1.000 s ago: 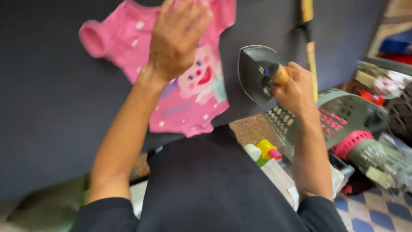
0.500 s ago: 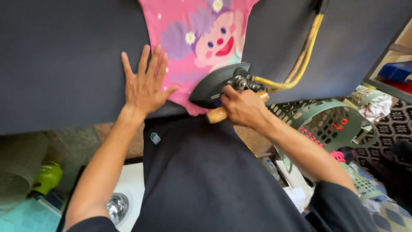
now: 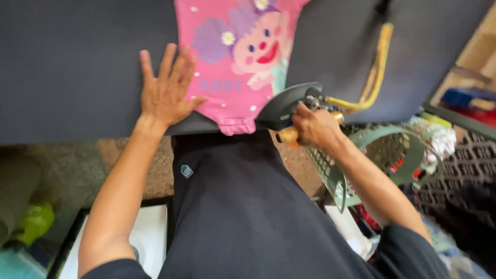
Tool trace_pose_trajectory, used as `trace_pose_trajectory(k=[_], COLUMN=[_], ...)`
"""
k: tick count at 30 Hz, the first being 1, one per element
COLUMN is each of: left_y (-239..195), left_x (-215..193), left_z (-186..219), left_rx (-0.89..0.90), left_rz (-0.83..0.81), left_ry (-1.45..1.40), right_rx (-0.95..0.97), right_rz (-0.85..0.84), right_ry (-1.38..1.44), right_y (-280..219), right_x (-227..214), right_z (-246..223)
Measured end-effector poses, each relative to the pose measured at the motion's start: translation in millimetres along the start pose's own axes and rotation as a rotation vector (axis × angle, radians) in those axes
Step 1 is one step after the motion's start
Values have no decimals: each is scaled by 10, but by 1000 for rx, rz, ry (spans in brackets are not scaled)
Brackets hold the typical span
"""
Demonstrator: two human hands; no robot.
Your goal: The person is ironing baby onesies. They take an item from a basket, lay it flat on the ironing board, smooth it with their hands to remove wrinkles, and then press it with a steam iron.
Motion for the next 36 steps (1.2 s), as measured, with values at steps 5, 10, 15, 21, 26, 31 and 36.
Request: trace_pose_trajectory(k=[5, 10, 15, 21, 26, 31, 36], left_y=[-225, -264, -351, -366, -384, -396, -394], left_x=[-121, 145, 216, 203, 117, 110, 56], left_z=[253, 441, 385, 322, 309, 289, 386], left_rx=[104, 83, -12, -13, -39, -35, -58], left_rz=[353, 505, 515, 579, 558, 556, 558], left_ry=[71, 128, 173, 123, 44, 55, 11], right_rx=[94, 288, 233, 51, -89, -73, 608], right_rz=[205, 306, 531, 314, 335, 218, 209], right_ry=[-25, 73, 81, 39, 30, 81, 319], right_y=[-277, 98, 946, 762, 687, 406, -59], right_x=[-572, -907, -795, -1290, -1042, -994, -713], right_z=[283, 675, 766, 186, -673, -368, 1219])
Point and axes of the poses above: each hand's wrist, its own y-axis towards the middle knuckle, its own x-axis out of the palm, z = x × y, the point moved 9 cm from there along y, towards the middle knuckle, and after that the axes turned 14 degrees about -y, right-handed, at the moved point
